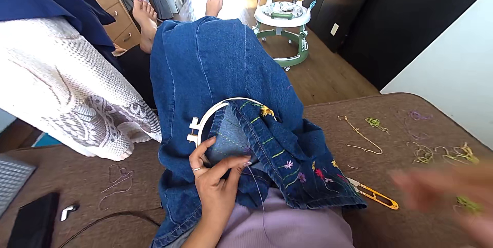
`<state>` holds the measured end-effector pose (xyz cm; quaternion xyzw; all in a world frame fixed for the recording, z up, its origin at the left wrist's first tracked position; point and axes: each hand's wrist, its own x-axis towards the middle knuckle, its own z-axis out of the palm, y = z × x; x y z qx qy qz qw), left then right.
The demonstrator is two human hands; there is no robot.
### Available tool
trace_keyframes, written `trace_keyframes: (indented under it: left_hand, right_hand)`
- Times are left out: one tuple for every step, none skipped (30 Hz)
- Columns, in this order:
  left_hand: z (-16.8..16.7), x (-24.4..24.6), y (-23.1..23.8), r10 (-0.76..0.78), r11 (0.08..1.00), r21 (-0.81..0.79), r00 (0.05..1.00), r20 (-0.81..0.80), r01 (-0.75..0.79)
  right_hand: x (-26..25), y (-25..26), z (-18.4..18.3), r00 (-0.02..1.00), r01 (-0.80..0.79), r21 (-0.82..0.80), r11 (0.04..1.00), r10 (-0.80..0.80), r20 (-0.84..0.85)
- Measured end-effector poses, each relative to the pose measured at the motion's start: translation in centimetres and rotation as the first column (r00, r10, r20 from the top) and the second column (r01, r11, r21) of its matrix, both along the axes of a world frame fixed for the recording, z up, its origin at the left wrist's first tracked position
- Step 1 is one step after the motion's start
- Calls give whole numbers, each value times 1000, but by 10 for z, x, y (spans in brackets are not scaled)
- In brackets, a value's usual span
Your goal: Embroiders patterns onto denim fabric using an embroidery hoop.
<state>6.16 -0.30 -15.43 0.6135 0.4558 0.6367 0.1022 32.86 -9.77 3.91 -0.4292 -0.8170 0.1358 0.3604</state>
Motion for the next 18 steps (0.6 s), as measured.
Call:
trace_keyframes:
  left_hand:
    - [0, -1, 0, -19, 1000, -4, 999, 30, 19]
    - [0, -1, -1, -39, 999, -11, 998, 47, 40]
    - [0, -1, -2, -59, 998, -18, 997, 59, 60]
    - [0, -1, -2, -77, 997, -23, 995, 68, 79]
    - [0, -2, -2, -93, 995, -30, 993, 72, 95]
    - [0, -2, -3, -103, 994, -36, 992, 75, 106]
    - [0, -3, -3, -110, 993, -39, 991, 74, 113]
    - [0, -4, -2, -119, 992, -40, 990, 74, 122]
    - [0, -5, -2, -131, 990, -46, 989, 71, 135]
    - [1, -5, -2, -139, 988, -52, 988, 70, 142]
    - [1, -5, -2, -145, 987, -55, 987, 73, 149]
    - [1, -6, -3, -147, 987, -58, 986, 76, 152]
    - [0, -6, -3, -149, 986, -58, 986, 79, 154]
    - [0, -7, -3, -154, 986, -56, 985, 81, 158]
    - [0, -8, -3, -160, 985, -53, 984, 79, 165]
    - [1, -8, -2, -169, 984, -47, 982, 80, 173]
    - [0, -8, -2, -173, 983, -43, 982, 78, 177]
    - [0, -8, -3, -176, 983, -39, 981, 79, 179]
  right_hand:
    - [24, 30, -25, 966, 117, 133, 984, -144, 213]
    - [49, 54, -50, 878, 184, 175, 967, -242, 412]
    - [75, 67, -73, 782, 270, 24, 963, -234, 578]
    - [95, 76, -94, 679, 418, -224, 881, -140, 720]
    - [112, 82, -119, 602, 534, -400, 745, -3, 799]
    - [126, 84, -145, 556, 608, -509, 609, 131, 821]
    - [137, 81, -170, 532, 644, -558, 524, 218, 818]
    - [146, 75, -192, 521, 651, -569, 503, 250, 817]
    - [150, 69, -207, 508, 651, -561, 512, 255, 823]
    - [151, 66, -214, 501, 647, -553, 524, 255, 827]
    - [151, 66, -215, 497, 646, -558, 522, 268, 825]
    - [153, 67, -213, 492, 645, -574, 504, 302, 817]
    - [157, 69, -212, 482, 645, -593, 483, 344, 805]
    - [164, 72, -209, 472, 648, -608, 459, 384, 794]
    - [172, 77, -203, 478, 652, -616, 441, 392, 786]
    - [177, 82, -193, 495, 655, -619, 433, 373, 785]
    - [180, 89, -179, 514, 652, -614, 445, 336, 790]
    - [182, 94, -161, 549, 634, -612, 473, 282, 787]
